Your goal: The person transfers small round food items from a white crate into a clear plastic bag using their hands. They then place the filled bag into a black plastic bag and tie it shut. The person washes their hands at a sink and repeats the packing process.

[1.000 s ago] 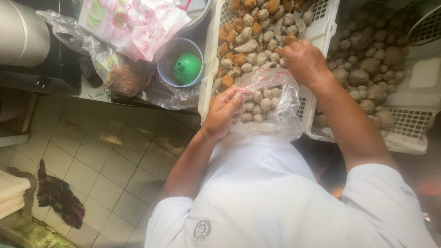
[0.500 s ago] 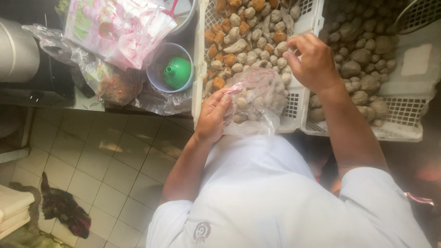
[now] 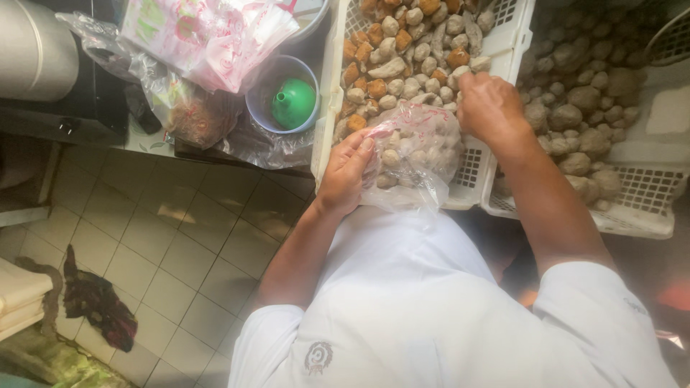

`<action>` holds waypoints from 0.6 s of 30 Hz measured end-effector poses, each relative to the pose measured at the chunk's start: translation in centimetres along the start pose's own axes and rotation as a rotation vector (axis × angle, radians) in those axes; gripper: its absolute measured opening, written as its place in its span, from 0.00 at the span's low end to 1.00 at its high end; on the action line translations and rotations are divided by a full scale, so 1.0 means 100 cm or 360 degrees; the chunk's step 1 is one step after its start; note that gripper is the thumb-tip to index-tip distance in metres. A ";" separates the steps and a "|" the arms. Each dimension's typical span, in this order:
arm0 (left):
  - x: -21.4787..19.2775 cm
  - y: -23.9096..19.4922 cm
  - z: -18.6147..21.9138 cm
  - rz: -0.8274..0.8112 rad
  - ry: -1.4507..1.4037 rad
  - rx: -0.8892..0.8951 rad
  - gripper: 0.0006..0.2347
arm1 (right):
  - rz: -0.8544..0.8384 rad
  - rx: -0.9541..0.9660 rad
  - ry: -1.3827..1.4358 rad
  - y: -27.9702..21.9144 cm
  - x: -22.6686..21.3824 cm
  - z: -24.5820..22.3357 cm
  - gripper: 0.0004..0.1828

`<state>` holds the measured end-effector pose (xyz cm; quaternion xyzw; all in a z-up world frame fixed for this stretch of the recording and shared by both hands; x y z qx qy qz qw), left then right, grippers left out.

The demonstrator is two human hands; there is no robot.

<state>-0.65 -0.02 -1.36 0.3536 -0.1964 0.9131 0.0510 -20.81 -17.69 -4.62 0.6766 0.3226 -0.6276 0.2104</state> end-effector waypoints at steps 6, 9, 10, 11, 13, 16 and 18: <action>0.001 -0.001 0.001 0.0028 -0.0028 -0.0003 0.14 | 0.0312 0.0038 0.0621 -0.034 -0.045 -0.020 0.08; -0.004 0.001 -0.001 0.0132 -0.0012 -0.0002 0.14 | 0.0227 0.0012 0.0681 -0.019 -0.031 -0.020 0.13; -0.004 0.000 -0.003 0.0089 0.0002 -0.0013 0.12 | 0.0191 -0.0002 0.0711 -0.012 -0.023 -0.019 0.15; -0.005 0.000 -0.004 0.0043 0.0018 -0.0018 0.11 | 0.0168 -0.0088 0.0727 -0.003 -0.016 -0.018 0.19; -0.007 0.000 -0.008 -0.0023 0.0079 -0.0049 0.09 | 0.0117 -0.0261 0.0760 0.010 -0.004 -0.020 0.28; -0.010 0.002 -0.012 -0.0067 0.0173 -0.0106 0.07 | -0.0146 -0.0170 0.0754 0.019 0.015 -0.022 0.42; -0.010 0.002 -0.013 -0.0072 0.0174 -0.0127 0.07 | -0.0160 -0.0239 0.0610 0.026 0.015 -0.027 0.37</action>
Point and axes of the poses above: each hand's wrist, its own y-axis towards the middle knuckle, its own x-axis out of the palm, z = x × y, the point moved 5 cm from there along y, towards the middle knuckle, and after that the axes turned 12 degrees about -x, right-handed, at the moved point
